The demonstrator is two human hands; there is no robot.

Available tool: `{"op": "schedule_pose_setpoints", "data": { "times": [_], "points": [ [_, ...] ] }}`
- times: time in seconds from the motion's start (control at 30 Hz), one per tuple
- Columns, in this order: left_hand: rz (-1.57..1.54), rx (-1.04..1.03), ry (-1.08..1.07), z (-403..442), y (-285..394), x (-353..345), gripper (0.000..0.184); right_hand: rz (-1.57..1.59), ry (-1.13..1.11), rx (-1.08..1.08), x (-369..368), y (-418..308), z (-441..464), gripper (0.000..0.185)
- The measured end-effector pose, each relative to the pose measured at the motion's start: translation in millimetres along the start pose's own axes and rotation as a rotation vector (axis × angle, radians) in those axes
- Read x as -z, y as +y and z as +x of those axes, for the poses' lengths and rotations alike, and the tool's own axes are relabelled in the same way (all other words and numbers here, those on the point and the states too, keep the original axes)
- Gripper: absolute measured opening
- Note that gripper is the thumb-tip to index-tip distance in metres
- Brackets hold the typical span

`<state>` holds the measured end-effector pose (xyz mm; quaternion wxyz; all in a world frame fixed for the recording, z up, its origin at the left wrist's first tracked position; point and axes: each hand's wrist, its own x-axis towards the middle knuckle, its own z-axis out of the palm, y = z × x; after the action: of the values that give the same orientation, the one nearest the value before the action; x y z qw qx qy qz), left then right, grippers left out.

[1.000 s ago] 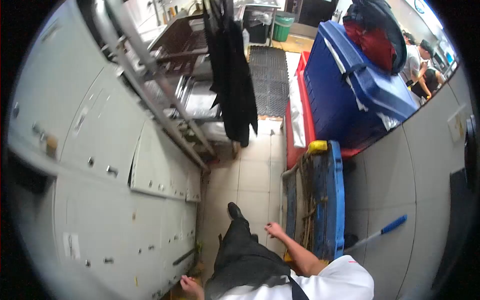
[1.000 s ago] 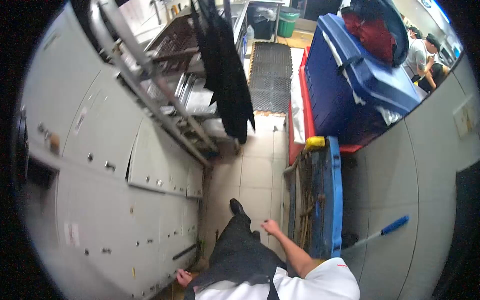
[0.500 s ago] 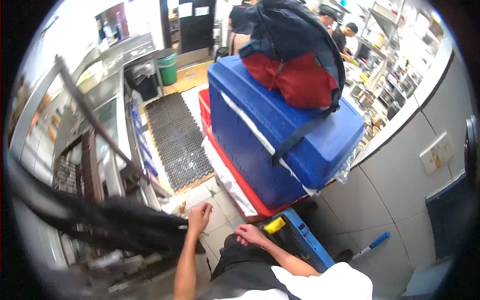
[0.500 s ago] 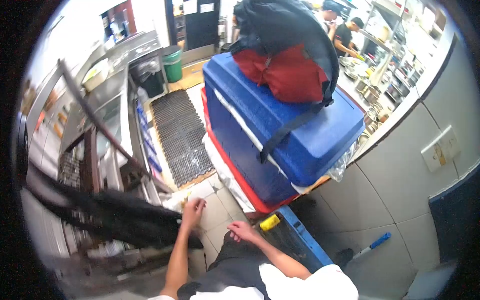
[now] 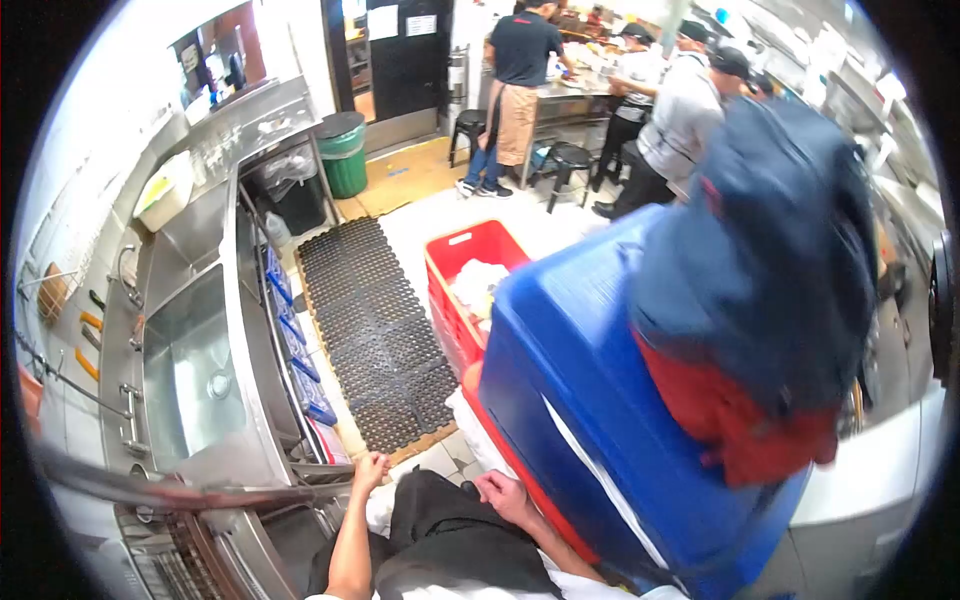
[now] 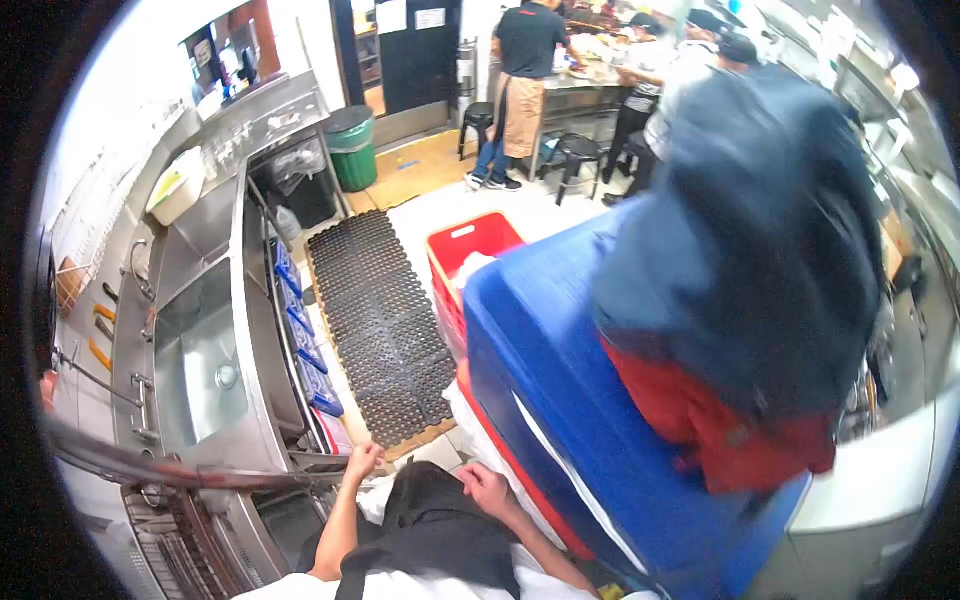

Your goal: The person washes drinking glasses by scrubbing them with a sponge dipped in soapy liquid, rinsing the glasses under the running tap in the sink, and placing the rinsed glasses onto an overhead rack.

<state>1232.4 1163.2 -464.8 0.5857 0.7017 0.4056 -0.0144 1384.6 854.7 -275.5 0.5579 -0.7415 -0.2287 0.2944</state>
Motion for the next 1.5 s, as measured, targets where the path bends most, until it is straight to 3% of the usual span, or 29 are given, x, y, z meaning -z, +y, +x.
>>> {"op": "schedule_pose_setpoints", "data": {
  "times": [0.17,0.23,0.3,0.33,0.37,0.43,0.5,0.57,0.67,0.77,0.97,1.0,1.03,1.33,1.5],
  "points": [
    [-0.207,0.088,0.299,63,20,43,0.019,0.066,-0.026,-0.165,-19,-34,137,0.021],
    [-0.296,0.189,0.279,112,30,60,0.016,-0.267,0.034,-0.207,-36,-29,194,0.023],
    [-0.216,0.191,0.114,168,28,82,0.023,-0.463,0.016,-0.199,-57,-29,250,0.026],
    [0.135,-0.037,0.067,204,26,97,0.025,-0.629,-0.069,-0.211,-67,-35,279,0.031],
    [0.239,-0.181,0.059,195,104,131,0.026,-0.711,-0.166,-0.192,-76,-36,309,0.033],
    [0.250,-0.200,0.031,238,156,182,0.024,-0.773,-0.334,-0.044,-99,-47,375,0.034],
    [0.373,-0.378,0.159,289,184,224,0.021,-0.612,-0.427,-0.177,-130,-109,441,0.035],
    [0.394,-0.327,0.106,331,225,281,0.020,-0.609,-0.350,-0.038,-155,-135,497,0.035],
    [0.378,-0.358,0.245,385,274,356,0.019,-0.650,-0.321,0.002,-184,-159,578,0.034],
    [0.230,-0.242,0.348,434,301,418,0.020,-0.733,-0.303,0.104,-216,-163,663,0.029],
    [0.293,-0.071,0.499,516,274,495,0.019,-0.725,-0.495,0.232,-292,-170,861,0.027],
    [0.336,-0.021,0.456,523,273,503,0.019,-0.736,-0.586,0.132,-305,-177,899,0.027],
    [0.382,0.023,0.399,529,277,512,0.019,-0.738,-0.655,0.172,-319,-184,940,0.027],
    [0.170,0.272,0.756,577,390,584,0.022,-0.922,-0.931,0.480,-427,-260,1214,0.028],
    [0.047,0.307,0.779,635,405,620,0.020,-0.945,-0.968,0.578,-490,-269,1311,0.027]
  ]
}}
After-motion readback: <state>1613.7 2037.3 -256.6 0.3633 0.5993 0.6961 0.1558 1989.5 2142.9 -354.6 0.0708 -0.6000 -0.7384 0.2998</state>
